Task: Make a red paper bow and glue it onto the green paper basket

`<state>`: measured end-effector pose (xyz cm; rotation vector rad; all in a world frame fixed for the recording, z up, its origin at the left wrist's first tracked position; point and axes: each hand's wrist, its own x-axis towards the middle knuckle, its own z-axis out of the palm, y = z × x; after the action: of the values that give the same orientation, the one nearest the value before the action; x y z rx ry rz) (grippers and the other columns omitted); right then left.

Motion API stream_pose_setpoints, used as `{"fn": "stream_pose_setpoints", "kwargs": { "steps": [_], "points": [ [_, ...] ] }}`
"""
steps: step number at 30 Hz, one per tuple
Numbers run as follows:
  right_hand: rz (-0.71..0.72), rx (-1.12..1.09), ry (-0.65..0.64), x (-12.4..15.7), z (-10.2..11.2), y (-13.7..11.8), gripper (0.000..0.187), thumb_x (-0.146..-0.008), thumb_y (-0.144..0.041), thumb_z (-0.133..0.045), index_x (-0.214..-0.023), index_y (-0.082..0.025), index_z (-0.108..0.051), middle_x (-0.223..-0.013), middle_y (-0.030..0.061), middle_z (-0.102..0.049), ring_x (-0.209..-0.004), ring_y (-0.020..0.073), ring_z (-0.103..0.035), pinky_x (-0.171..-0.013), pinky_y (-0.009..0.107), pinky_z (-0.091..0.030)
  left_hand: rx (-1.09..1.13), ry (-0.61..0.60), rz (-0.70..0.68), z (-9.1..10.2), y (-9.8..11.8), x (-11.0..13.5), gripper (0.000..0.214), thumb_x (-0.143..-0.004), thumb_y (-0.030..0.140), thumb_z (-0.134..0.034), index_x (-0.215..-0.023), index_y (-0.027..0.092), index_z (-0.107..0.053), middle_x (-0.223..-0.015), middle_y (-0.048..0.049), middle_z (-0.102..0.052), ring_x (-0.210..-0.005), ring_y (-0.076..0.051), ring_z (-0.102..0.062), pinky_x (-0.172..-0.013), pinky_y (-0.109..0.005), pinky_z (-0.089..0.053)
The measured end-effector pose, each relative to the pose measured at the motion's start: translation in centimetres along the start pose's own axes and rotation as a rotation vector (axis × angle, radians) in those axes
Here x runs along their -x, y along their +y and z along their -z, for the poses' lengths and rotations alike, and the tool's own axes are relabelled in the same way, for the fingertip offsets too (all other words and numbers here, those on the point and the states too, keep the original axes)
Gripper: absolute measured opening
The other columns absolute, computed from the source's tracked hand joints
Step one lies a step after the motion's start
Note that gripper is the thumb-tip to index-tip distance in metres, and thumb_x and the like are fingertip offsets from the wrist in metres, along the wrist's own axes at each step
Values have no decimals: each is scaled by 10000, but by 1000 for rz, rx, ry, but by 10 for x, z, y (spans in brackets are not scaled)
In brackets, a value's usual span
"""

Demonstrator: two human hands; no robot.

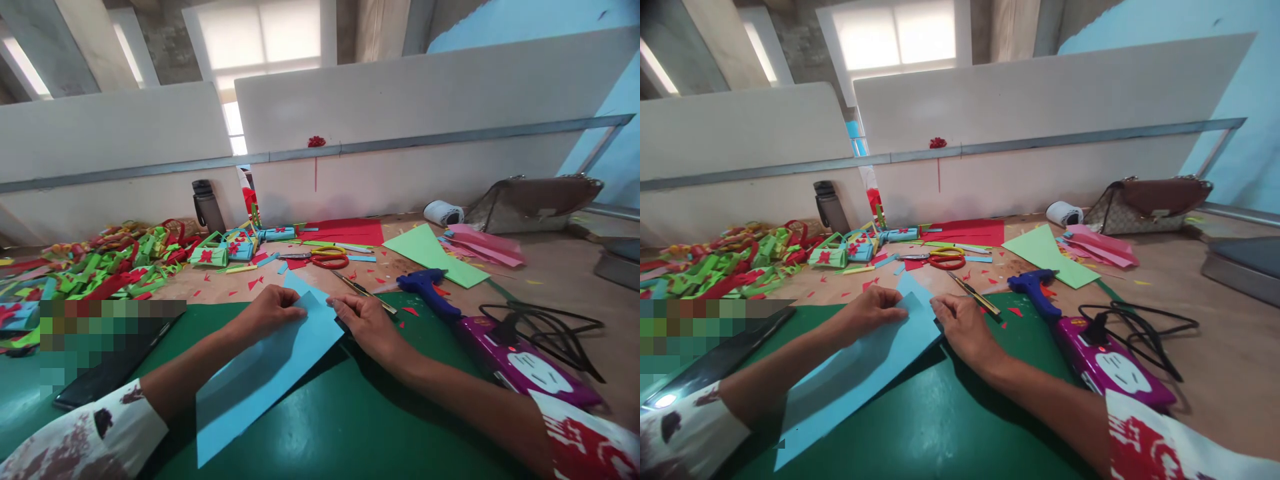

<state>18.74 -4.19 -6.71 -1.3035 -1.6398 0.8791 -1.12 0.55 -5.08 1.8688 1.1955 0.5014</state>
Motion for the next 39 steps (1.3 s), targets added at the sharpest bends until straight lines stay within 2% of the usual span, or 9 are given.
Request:
{"fn": "stream_pose_setpoints", "kwargs": {
  "steps": [5, 11, 18, 23, 27, 30, 32, 35, 39],
  "points": [
    [-7, 58, 9, -2, 0, 1, 259, -816, -338, -486, -711, -165, -649, -614, -8, -556, -597, 140, -498, -569, 261, -381, -273, 102, 58, 53, -8, 2, 146, -803, 263, -639, -734, 136, -616, -677, 31, -581, -654, -135, -572, -584, -233, -453],
    [-26, 102, 34, -1, 1, -1, 114, -704, -260, -558, -745, -171, -616, -653, -11, -569, -570, 125, -471, -543, 255, -370, -555, 293, 247, 90, -43, -4, 311, -906, 329, -564, -1161, 150, -557, -1156, -79, -581, -972, -222, -601, -811, -413, -521],
    [-1, 137, 55, 3, 5, -8, 117, -711, -251, -534, -793, -186, -589, -620, -36, -502, -531, 115, -432, -501, 247, -350, -767, 479, 153, 72, -37, -3, 369, -893, 288, -579, -1234, 164, -515, -1253, -109, -536, -1112, -268, -542, -923, -493, -454],
    [109, 135, 77, 10, 11, -17, 157, -740, -228, -531, -887, -190, -571, -658, -36, -502, -550, 118, -458, -525, 256, -384, -749, 454, -177, 31, -4, 11, 564, -813, 159, -613, -1343, 169, -422, -1364, -138, -479, -1259, -302, -445, -1019, -456, -402],
    [224, 34, 54, 19, 11, -21, 237, -782, -181, -527, -1017, -202, -544, -827, -5, -573, -651, 118, -537, -601, 256, -460, -698, 457, -438, 0, 16, 32, 709, -811, 240, -646, -1419, 205, -284, -1430, -121, -411, -1331, -261, -355, -1067, -440, -366],
    [316, -16, 27, 26, 10, -25, 329, -797, -155, -536, -1120, -214, -512, -985, 31, -596, -821, 138, -600, -696, 261, -507, -621, 509, -786, -1, 23, 39, 874, -756, 182, -706, -1461, 216, -189, -1464, -134, -358, -1374, -286, -261, -1116, -474, -281],
    [391, 13, 7, 30, 12, -29, 368, -797, -133, -543, -1152, -224, -503, -994, 32, -603, -890, 144, -610, -732, 255, -515, -606, 453, -864, 9, 26, 39, 917, -727, 173, -736, -1464, 220, -193, -1482, -134, -332, -1395, -299, -202, -1129, -488, -244],
    [499, 64, -34, 35, 16, -36, 413, -794, -102, -545, -1179, -241, -492, -949, 13, -616, -876, 131, -622, -746, 243, -517, -640, 243, -806, 28, 28, 36, 710, -705, 188, -763, -1335, 209, -436, -1394, -116, -466, -1354, -287, -306, -1098, -474, -293],
    [573, 98, 14, 37, 24, -44, 417, -799, -119, -553, -1189, -253, -494, -887, -6, -613, -818, 120, -618, -763, 254, -513, -648, 172, -637, 39, 27, 38, 148, -713, 155, -741, -824, 201, -655, -860, 7, -705, -820, -173, -656, -943, -403, -438]
  ]
}}
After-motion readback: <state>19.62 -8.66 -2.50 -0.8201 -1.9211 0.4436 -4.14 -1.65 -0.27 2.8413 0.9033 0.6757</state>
